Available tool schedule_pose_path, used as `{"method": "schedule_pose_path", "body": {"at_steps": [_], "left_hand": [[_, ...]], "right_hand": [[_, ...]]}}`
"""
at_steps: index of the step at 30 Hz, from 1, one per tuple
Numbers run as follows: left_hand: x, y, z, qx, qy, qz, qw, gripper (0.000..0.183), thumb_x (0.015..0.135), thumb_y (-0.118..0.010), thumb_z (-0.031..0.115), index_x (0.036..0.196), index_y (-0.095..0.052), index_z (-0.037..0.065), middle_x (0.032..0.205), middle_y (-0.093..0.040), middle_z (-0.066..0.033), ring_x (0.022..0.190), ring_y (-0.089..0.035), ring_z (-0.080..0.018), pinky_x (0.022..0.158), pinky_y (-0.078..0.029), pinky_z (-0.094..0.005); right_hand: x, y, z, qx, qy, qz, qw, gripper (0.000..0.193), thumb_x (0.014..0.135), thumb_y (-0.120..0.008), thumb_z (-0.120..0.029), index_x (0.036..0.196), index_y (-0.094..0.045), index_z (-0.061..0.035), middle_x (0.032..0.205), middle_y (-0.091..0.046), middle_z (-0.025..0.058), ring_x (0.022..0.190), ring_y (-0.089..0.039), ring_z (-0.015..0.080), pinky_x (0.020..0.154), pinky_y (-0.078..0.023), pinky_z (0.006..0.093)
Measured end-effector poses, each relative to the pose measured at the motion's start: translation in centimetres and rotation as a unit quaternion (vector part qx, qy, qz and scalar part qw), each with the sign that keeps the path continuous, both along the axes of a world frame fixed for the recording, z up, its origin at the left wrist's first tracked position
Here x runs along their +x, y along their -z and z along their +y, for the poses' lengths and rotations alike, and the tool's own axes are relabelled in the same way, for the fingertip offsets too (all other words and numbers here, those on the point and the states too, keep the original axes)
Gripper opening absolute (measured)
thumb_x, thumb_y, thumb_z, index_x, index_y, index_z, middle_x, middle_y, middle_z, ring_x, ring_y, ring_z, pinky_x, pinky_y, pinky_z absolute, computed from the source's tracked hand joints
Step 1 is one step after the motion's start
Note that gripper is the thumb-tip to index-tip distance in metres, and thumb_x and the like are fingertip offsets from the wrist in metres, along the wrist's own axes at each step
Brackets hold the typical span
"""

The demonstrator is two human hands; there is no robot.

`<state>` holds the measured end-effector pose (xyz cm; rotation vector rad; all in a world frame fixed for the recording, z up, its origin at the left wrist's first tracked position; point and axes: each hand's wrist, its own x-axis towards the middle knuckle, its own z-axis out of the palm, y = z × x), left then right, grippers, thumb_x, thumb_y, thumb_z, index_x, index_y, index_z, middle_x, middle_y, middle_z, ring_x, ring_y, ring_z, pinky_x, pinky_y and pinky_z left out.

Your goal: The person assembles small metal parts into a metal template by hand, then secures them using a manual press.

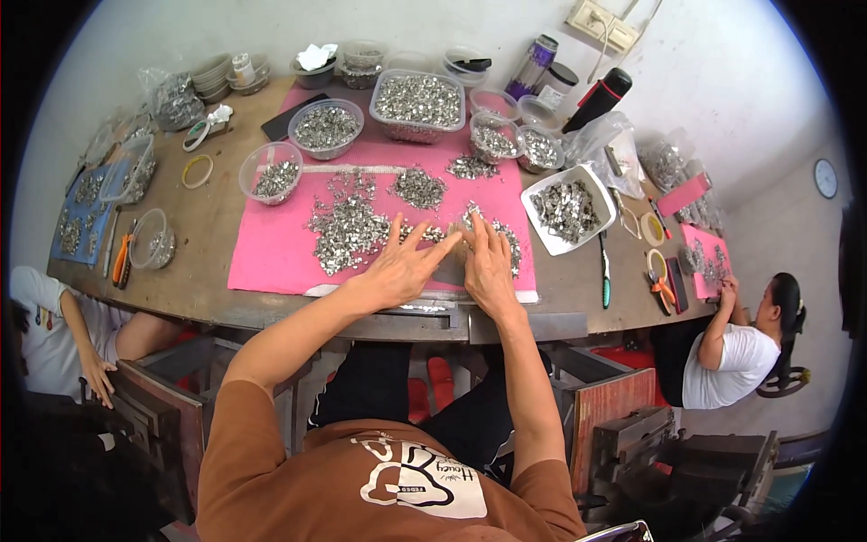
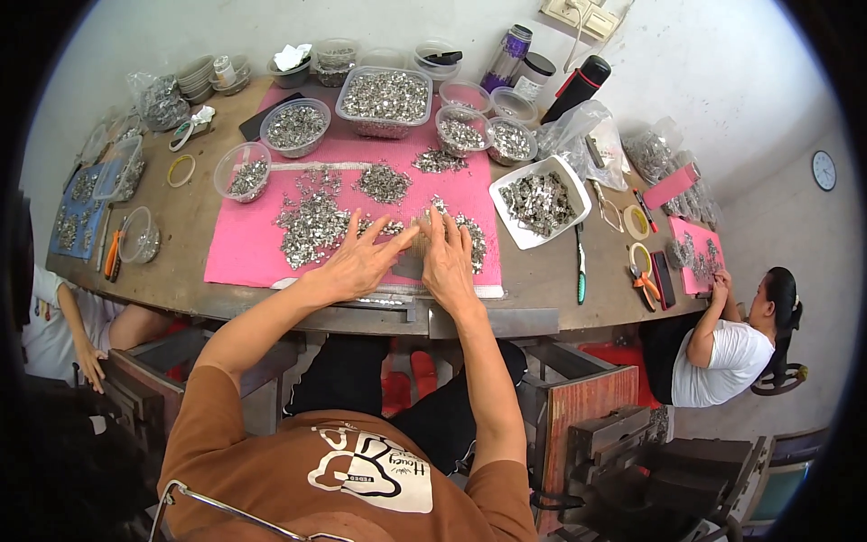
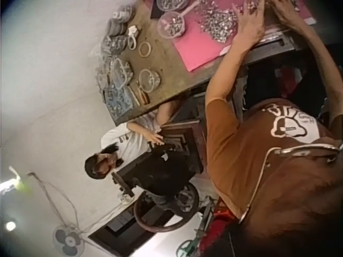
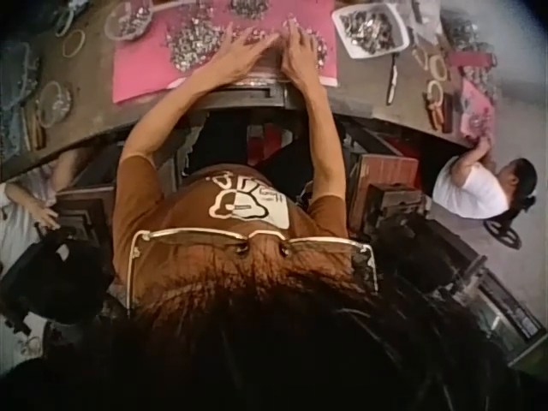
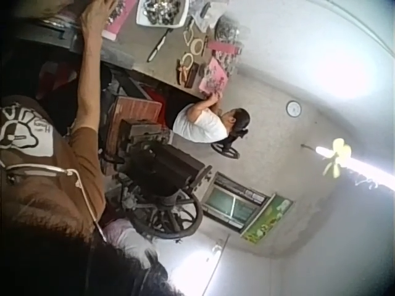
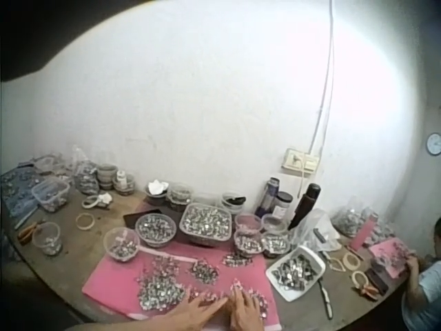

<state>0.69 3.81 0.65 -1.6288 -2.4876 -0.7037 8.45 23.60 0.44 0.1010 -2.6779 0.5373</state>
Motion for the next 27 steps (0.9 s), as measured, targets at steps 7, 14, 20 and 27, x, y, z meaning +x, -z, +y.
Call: {"method": "schedule_pose_path", "body": {"at_steps": [7,14,20,27], "left_hand": [[-0.1,0.3,-0.8,-0.003,-0.044,0.029,0.999,0.085,0.090,-0.056,0.002,0.164,-0.016,0.011,0.138,-0.063,-0.0171,0.140,-0.041,-0.0525,0.115,-0.014,-0.0769],[-0.8,0.6,1.4,0.044,-0.031,0.015,0.998,0.087,0.090,-0.056,0.002,0.164,-0.011,0.008,0.143,-0.059,-0.0185,0.145,-0.035,-0.0518,0.114,-0.016,-0.0766],[0.5,0.2,1.4,-0.002,-0.023,0.011,1.000,0.081,0.096,-0.057,0.008,0.164,-0.012,0.007,0.148,-0.056,-0.0187,0.147,-0.032,-0.0500,0.114,-0.015,-0.0774],[1.0,-0.1,-0.9,0.042,0.041,-0.078,0.995,0.056,0.094,-0.064,0.014,0.148,-0.047,0.012,0.127,-0.068,-0.0128,0.135,-0.048,-0.0390,0.114,-0.021,-0.0715]], "right_hand": [[-0.5,-0.2,-0.1,0.083,-0.041,-0.013,0.996,0.071,0.093,-0.052,0.000,0.158,-0.025,-0.0018,0.139,-0.064,0.0092,0.140,-0.044,0.0434,0.119,-0.025,0.0620],[0.9,-1.6,0.2,0.064,-0.039,-0.059,0.995,0.061,0.101,-0.050,-0.006,0.158,-0.029,-0.0022,0.140,-0.061,0.0161,0.139,-0.046,0.0400,0.118,-0.028,0.0591],[2.6,-1.0,-0.1,0.106,-0.036,-0.056,0.992,0.065,0.098,-0.054,-0.004,0.158,-0.029,-0.0029,0.138,-0.063,0.0148,0.140,-0.046,0.0383,0.119,-0.028,0.0582],[6.0,-2.6,0.0,0.021,-0.070,-0.052,0.996,0.049,0.096,-0.058,-0.002,0.144,-0.050,-0.0038,0.125,-0.069,0.0124,0.131,-0.054,0.0343,0.117,-0.032,0.0541]]}}
